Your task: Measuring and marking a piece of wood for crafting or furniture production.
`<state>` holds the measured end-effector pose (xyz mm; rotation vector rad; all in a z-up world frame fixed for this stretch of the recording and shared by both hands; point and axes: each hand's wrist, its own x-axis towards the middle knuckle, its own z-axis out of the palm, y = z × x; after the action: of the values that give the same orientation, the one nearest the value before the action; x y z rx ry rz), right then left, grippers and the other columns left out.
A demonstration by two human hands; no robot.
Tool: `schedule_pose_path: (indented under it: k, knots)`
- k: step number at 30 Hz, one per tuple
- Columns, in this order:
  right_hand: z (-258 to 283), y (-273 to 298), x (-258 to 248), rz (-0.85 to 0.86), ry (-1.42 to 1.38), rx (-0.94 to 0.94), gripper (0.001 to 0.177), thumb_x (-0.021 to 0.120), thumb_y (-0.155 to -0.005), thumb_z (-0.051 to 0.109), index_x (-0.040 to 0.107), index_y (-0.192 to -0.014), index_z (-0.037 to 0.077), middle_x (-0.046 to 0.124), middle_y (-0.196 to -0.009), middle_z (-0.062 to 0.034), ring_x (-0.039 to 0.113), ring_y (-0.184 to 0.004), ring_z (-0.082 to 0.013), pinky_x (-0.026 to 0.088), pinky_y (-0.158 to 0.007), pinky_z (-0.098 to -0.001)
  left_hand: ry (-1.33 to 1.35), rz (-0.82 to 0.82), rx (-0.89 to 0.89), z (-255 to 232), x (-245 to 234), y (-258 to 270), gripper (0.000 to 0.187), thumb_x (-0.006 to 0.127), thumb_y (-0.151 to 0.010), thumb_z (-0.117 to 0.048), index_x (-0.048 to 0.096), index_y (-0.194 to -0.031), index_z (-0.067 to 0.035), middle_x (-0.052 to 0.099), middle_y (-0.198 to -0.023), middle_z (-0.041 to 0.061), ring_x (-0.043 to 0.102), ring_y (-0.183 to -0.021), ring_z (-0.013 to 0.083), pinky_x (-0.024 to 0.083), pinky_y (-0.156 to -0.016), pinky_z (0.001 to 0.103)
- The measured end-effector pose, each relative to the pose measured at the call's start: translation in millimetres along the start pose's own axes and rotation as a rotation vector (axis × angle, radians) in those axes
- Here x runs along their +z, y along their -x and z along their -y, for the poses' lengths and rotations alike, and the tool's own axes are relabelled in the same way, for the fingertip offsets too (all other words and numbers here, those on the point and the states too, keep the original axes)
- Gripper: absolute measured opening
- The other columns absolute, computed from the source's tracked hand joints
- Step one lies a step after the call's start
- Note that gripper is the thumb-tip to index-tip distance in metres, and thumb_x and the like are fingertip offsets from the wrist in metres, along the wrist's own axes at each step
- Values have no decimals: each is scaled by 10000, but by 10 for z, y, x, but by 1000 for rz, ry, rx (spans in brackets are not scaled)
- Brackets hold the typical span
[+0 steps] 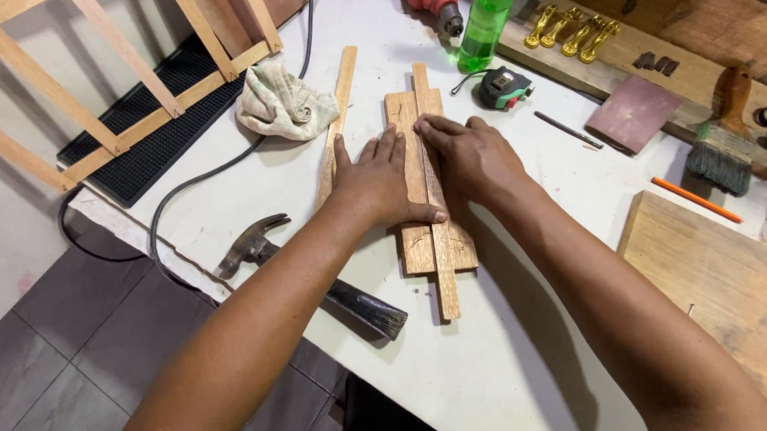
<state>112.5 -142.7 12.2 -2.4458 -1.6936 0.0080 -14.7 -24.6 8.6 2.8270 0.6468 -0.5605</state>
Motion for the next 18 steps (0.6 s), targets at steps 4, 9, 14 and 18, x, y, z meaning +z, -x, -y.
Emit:
schedule_pose_path:
  k: [4, 9, 14, 18]
  knots:
    - [134, 403, -90, 67, 14, -3, 619, 653, -875, 237, 524, -1481, 226, 509, -1526, 24, 591, -816, -300, 535, -833, -370, 2, -12, -3, -13, -34, 19, 1513, 614, -580, -979, 17, -1638, -78, -23, -1735, 100, 117, -1582, 295, -29, -1190, 720]
    - [146, 841, 16, 52, 50, -127, 609, 595, -915, 128, 552, -1511, 244, 544, -1543, 37, 615, -862, -293, 540, -894, -367, -21, 34, -22, -29, -33, -9, 1487, 632, -619, -952, 4, -1640, -72, -49, -1741, 94, 119, -1587, 300, -29, -1195, 731]
    - [278, 739, -124, 49, 82, -88, 576, 615, -920, 185, 544, -1491, 222, 537, -1533, 26, 634, -882, -287, 530, -849, -386, 6, 27, -10, -15, -46, 16, 1491, 637, -626, -949, 0, -1640, -61, -58, -1739, 105, 105, -1587, 321, -18, -1193, 732]
    - [157, 291, -67, 61, 140, -19, 625, 634, -883, 183, 520, -1494, 250, 504, -1543, 23, 665, -936, -304, 536, -841, -422, 34, 26, 10, -3, 1, -22, 1509, 622, -611, -960, -19, -1635, -56, -71, -1732, 119, 88, -1583, 336, 19, -1185, 734]
